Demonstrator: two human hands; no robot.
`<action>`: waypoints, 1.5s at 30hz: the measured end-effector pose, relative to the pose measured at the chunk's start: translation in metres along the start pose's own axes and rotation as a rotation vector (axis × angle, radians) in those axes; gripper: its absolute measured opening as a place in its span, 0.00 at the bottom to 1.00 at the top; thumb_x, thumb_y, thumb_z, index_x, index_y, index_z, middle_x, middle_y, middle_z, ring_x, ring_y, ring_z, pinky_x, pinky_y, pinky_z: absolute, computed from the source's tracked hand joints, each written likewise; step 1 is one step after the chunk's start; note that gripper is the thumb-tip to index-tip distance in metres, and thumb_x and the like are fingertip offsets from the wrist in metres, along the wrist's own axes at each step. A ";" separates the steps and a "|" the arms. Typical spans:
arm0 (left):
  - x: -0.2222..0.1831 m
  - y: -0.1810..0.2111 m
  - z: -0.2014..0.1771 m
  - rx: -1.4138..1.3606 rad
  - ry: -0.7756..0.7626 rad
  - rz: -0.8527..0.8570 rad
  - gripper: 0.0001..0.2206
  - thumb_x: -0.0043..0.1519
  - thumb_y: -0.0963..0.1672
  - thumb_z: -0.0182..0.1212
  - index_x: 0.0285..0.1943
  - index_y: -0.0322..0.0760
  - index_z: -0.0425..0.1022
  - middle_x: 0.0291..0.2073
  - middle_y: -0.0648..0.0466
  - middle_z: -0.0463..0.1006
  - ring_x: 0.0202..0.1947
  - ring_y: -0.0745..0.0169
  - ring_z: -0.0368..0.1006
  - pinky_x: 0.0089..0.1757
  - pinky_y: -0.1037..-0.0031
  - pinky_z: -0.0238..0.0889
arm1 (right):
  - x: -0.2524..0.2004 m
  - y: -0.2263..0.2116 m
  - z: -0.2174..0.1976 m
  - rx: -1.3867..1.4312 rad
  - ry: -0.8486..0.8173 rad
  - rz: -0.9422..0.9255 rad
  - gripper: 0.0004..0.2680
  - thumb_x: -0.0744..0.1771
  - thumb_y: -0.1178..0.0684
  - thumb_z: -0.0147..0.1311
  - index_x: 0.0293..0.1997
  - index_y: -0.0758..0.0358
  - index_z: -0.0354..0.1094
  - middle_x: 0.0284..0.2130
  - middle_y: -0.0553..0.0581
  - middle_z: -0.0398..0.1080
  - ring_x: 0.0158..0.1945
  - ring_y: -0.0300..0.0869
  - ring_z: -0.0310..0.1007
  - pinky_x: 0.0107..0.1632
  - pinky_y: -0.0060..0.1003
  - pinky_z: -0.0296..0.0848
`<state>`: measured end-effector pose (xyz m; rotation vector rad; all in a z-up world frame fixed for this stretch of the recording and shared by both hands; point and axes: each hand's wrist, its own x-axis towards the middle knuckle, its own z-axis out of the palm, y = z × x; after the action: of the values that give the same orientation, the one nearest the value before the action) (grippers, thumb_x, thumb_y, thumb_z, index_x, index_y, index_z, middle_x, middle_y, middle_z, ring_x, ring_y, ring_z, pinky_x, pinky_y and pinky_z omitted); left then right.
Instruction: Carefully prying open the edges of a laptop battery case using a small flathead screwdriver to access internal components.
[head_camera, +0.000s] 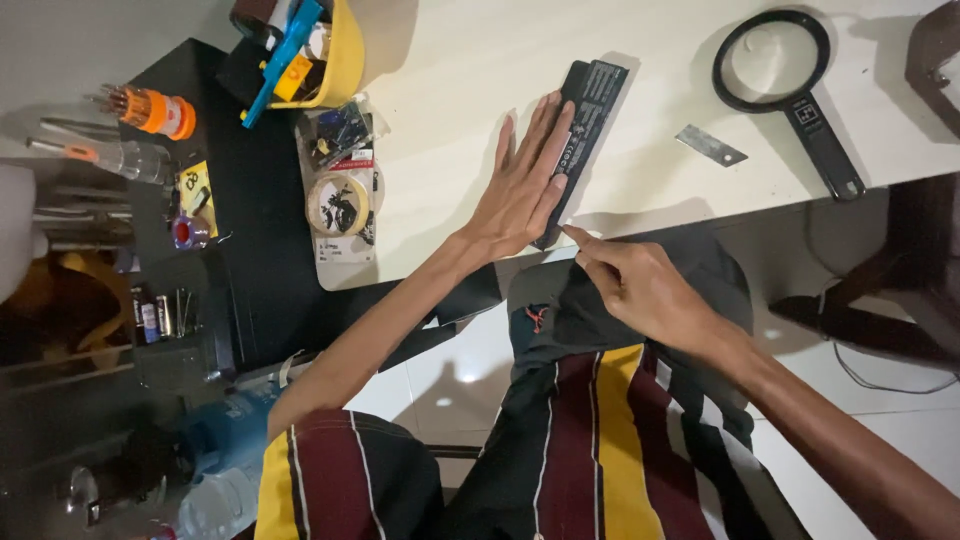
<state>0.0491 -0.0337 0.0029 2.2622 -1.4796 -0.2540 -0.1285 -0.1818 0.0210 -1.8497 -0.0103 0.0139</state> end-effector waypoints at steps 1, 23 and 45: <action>0.001 0.002 -0.003 0.001 -0.002 0.006 0.26 0.79 0.51 0.24 0.85 0.42 0.29 0.84 0.49 0.31 0.85 0.53 0.25 0.78 0.50 0.13 | -0.002 0.005 0.006 0.000 0.007 0.000 0.05 0.68 0.65 0.46 0.36 0.72 0.68 0.65 0.60 0.66 0.19 0.33 0.39 0.21 0.33 0.51; 0.000 0.007 -0.010 0.001 -0.052 -0.017 0.27 0.78 0.51 0.25 0.84 0.39 0.29 0.83 0.46 0.32 0.84 0.51 0.26 0.77 0.52 0.13 | -0.026 0.016 0.053 0.080 0.314 0.056 0.18 0.71 0.54 0.48 0.72 0.60 0.60 0.39 0.57 0.78 0.38 0.40 0.76 0.43 0.35 0.72; 0.002 0.006 -0.004 -0.080 -0.008 -0.039 0.28 0.78 0.51 0.28 0.86 0.44 0.32 0.83 0.46 0.34 0.82 0.47 0.29 0.73 0.49 0.14 | -0.025 0.019 0.044 0.229 0.391 0.080 0.15 0.69 0.59 0.53 0.64 0.59 0.72 0.26 0.65 0.79 0.32 0.52 0.81 0.34 0.42 0.77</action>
<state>0.0460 -0.0370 0.0091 2.2309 -1.4050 -0.3289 -0.1546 -0.1450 -0.0093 -1.5968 0.3251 -0.2795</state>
